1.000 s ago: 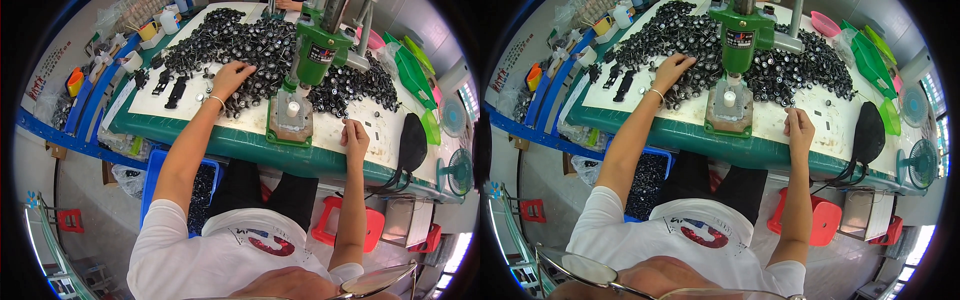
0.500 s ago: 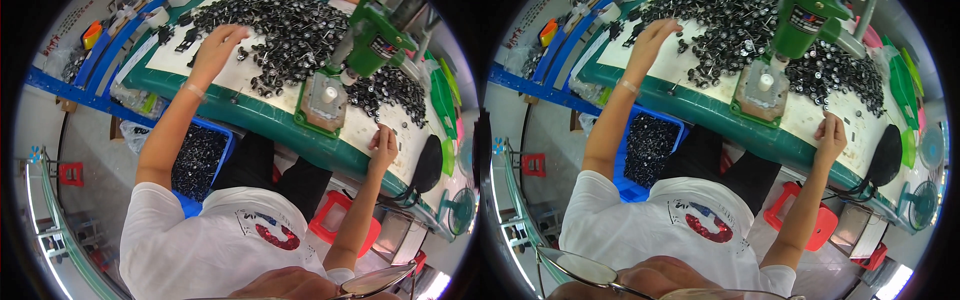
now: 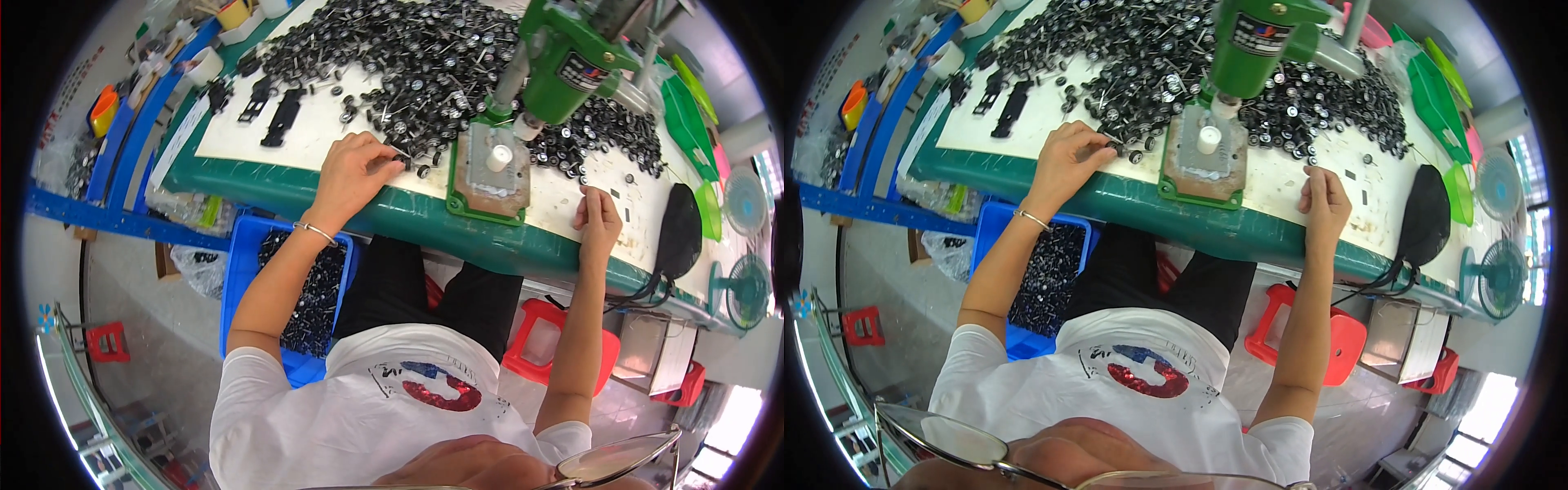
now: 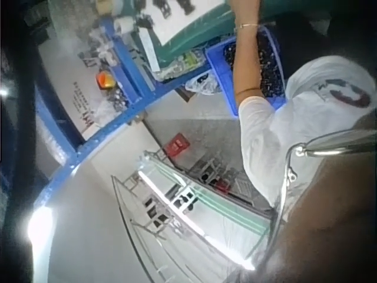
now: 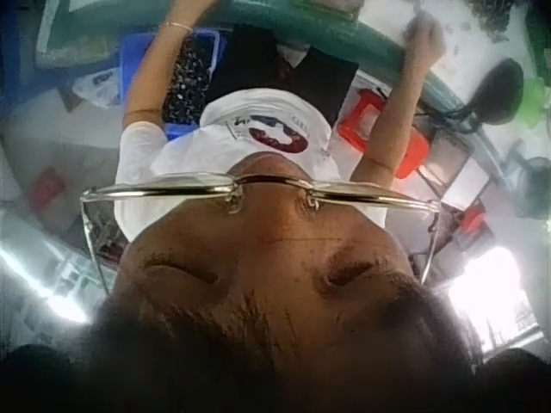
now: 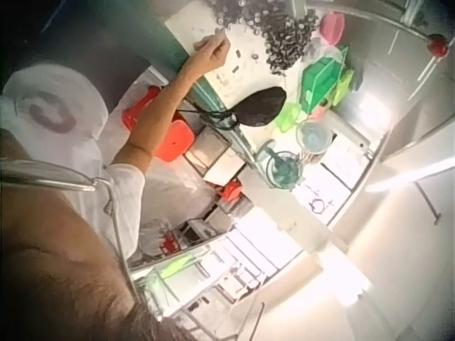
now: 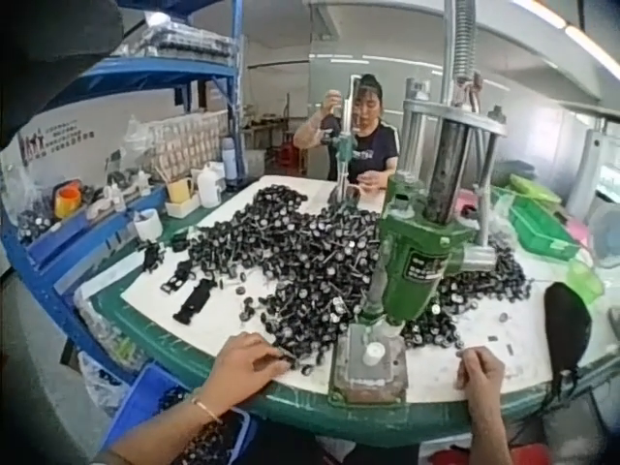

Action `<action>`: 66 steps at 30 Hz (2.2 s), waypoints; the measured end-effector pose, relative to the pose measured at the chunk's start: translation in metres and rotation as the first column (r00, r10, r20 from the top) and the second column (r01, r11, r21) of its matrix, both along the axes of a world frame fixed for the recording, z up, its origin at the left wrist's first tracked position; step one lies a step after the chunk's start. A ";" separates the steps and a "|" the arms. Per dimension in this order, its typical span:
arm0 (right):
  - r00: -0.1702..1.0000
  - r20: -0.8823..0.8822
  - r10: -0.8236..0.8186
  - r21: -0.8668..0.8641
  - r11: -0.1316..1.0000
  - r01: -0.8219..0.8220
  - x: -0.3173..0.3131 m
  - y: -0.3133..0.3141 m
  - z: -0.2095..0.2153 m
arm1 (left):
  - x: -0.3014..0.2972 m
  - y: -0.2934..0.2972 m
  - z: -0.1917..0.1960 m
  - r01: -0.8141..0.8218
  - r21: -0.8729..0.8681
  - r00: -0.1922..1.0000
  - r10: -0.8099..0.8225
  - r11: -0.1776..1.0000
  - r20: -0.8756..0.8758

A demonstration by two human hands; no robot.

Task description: The person assembles small black plastic components by hand using a manual press.

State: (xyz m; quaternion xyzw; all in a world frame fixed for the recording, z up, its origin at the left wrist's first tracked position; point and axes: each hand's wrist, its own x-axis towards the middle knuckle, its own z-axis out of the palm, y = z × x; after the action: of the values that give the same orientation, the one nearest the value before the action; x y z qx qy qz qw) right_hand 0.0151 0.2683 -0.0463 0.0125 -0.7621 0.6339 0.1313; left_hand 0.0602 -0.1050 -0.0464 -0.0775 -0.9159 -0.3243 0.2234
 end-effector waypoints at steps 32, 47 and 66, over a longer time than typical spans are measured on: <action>0.909 -0.267 0.320 0.413 0.890 -0.193 0.012 -0.055 0.038 | 0.005 0.027 0.005 0.114 0.852 0.941 -0.330 0.511 0.072; 0.726 -0.500 0.472 0.694 0.720 0.009 0.020 -0.097 0.033 | 0.007 0.021 -0.005 -0.054 0.922 0.991 -0.096 0.384 0.098; 0.946 -0.324 0.027 0.581 0.794 0.176 -0.039 0.028 0.003 | 0.000 0.043 -0.012 0.203 0.806 0.924 -0.381 0.556 0.030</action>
State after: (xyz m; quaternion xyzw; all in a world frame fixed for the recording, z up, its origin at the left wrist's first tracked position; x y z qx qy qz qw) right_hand -0.0235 0.2964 -0.0438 0.1243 -0.8927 0.3422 0.2658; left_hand 0.0598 -0.0618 -0.0589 -0.0894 -0.6694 -0.7327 0.0837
